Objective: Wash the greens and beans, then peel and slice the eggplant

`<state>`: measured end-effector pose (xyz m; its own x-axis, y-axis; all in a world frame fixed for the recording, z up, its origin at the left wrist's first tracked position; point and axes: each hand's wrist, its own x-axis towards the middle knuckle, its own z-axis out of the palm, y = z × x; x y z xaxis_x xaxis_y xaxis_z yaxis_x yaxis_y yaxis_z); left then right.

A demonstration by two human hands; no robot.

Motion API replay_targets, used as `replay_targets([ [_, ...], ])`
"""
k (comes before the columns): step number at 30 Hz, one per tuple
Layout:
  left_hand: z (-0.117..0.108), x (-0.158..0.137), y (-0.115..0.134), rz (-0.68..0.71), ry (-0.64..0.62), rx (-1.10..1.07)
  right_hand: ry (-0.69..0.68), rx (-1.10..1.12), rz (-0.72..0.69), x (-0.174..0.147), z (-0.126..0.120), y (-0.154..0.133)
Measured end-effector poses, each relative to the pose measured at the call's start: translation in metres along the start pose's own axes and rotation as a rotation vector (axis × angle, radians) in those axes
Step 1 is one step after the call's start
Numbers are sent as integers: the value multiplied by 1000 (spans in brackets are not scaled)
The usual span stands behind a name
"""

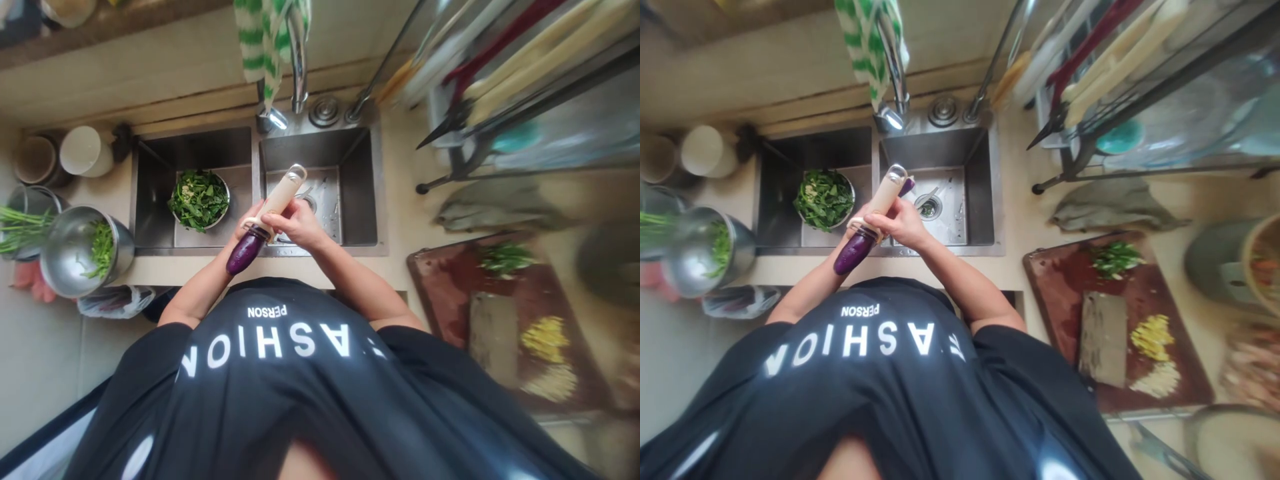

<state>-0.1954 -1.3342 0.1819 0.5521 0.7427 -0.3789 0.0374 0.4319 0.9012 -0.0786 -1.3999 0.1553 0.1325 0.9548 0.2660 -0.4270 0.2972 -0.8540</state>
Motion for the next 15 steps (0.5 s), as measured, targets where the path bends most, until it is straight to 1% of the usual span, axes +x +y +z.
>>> replay_targets([
  [3, -6, -4, -6, 48, -8, 43, 21, -19, 0, 5, -6, 2],
  [6, -13, -7, -13, 9, -54, 51, 59, -35, 20, 10, -15, 5],
  [9, -16, -7, -18, -36, -83, 2, 67, -45, 25, 12, -19, 6],
  [15, -24, -5, -21, -101, -10, -18, 53, -48, 35, 13, -17, 8],
])
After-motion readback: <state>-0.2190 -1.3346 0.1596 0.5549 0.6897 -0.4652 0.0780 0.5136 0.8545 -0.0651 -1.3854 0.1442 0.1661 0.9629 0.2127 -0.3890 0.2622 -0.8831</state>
